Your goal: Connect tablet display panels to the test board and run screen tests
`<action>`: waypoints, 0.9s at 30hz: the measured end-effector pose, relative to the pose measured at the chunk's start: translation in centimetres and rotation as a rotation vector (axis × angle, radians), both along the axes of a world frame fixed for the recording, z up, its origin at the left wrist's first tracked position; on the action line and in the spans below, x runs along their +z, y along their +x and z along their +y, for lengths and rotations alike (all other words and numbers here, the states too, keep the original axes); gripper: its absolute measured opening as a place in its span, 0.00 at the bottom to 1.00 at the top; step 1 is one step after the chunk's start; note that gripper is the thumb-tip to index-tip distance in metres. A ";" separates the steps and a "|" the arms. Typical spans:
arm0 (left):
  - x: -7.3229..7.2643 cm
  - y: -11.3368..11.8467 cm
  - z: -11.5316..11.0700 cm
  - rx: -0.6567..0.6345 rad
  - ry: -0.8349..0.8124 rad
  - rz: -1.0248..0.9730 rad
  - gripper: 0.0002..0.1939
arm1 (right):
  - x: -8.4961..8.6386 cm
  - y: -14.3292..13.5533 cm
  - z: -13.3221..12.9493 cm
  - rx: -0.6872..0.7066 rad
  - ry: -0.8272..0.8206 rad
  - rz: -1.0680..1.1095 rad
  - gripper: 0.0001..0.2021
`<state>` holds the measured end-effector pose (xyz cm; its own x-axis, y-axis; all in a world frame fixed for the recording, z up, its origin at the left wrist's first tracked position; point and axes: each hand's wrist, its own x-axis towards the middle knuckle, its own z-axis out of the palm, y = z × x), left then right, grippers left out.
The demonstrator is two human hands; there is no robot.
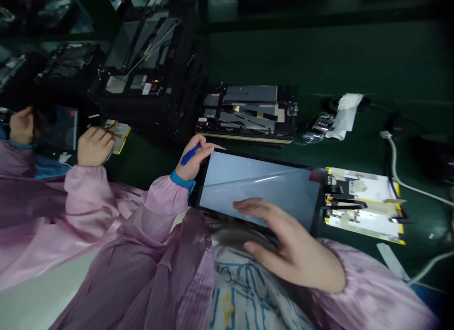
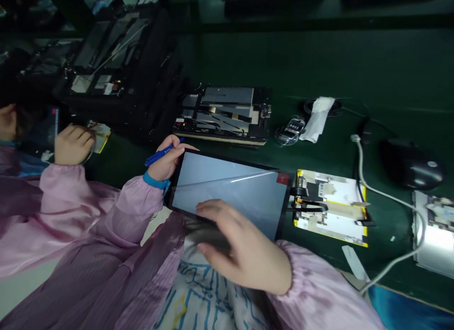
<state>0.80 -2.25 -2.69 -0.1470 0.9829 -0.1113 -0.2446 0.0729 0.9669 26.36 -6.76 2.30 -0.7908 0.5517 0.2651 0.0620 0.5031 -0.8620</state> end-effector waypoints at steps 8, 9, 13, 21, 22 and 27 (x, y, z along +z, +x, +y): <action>0.8 0.4 0.1 0.014 -0.016 -0.016 0.20 | -1.7 -2.7 -0.3 -0.370 0.489 -0.246 0.22; 0.9 0.4 0.1 0.012 -0.023 -0.017 0.21 | -2.0 -3.0 0.0 -0.400 0.490 -0.343 0.23; 0.9 0.4 0.1 0.016 -0.053 -0.013 0.24 | -2.8 -3.1 0.0 -0.420 0.494 -0.517 0.19; 0.8 0.2 0.2 0.008 -0.046 -0.007 0.22 | -2.0 4.0 -0.6 -0.546 0.354 -0.277 0.04; 0.9 0.2 0.2 0.009 -0.048 -0.006 0.22 | -2.0 5.1 -0.5 -0.596 0.337 -0.289 0.04; 0.9 0.3 0.2 0.011 -0.040 -0.007 0.21 | -2.9 8.6 -0.5 -0.820 0.152 -0.438 0.16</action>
